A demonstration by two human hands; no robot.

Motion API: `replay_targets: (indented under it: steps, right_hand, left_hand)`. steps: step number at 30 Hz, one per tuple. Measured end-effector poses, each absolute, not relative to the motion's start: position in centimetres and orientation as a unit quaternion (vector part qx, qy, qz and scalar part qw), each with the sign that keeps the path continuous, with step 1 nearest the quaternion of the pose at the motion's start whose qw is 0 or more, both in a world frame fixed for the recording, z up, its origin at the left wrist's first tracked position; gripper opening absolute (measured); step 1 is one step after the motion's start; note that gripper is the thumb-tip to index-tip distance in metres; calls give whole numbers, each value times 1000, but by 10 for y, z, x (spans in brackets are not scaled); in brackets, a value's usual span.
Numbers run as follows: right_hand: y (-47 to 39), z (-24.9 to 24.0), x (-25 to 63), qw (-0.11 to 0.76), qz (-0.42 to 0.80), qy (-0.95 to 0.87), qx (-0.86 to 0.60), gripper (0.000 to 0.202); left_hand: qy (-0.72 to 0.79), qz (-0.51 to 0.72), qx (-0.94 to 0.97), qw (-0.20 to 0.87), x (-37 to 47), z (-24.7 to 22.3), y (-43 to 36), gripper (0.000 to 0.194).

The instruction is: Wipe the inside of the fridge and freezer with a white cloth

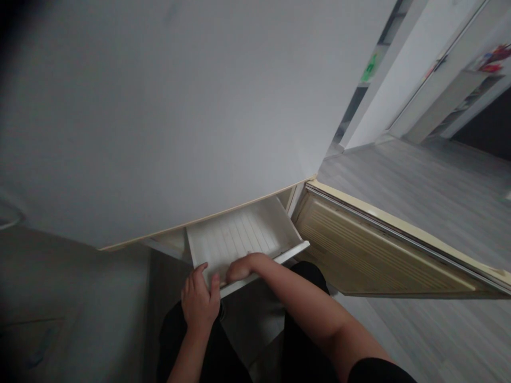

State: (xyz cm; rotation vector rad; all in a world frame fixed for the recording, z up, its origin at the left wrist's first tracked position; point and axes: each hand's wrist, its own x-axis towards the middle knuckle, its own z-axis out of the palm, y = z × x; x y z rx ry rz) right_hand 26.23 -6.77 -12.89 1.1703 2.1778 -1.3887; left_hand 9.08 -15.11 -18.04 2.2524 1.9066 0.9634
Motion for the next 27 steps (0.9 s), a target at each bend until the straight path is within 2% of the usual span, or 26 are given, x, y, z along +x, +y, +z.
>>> replay_targets:
  steps: [3,6,12,15,18,20,21,23,27]
  right_hand:
    - [-72,-118,322,217,-446,728,474,41]
    - [-77,-116,379,249,-406,691,544,49]
    - [-97,-113,414,208,-269,680,650,48]
    - [-121,-117,390,106,-249,705,656,51]
    - [-158,-139,342,-104,-228,736,629,50]
    - [-183,-158,302,-257,-168,744,594,42]
    - [-193,-166,280,-302,-147,754,565,39]
    - [-207,-178,242,-330,-117,784,512,39]
    - [-207,-174,204,-300,-125,821,468,49]
  left_hand:
    - [618,302,725,16,92,-180,-152,55]
    - [620,305,723,17,92,-180,-152,55]
    - [619,310,721,17,93,-180,-151,55]
    - [621,325,713,25,92,-181,-151,52]
    - [599,366,711,46,89,-186,-153,48]
    - [553,433,708,77,85,-190,-156,43]
    - [525,475,699,96,82,-193,-157,42]
    - [485,555,659,148,78,-197,-160,44]
    - [518,627,549,194,72,-200,-159,57]
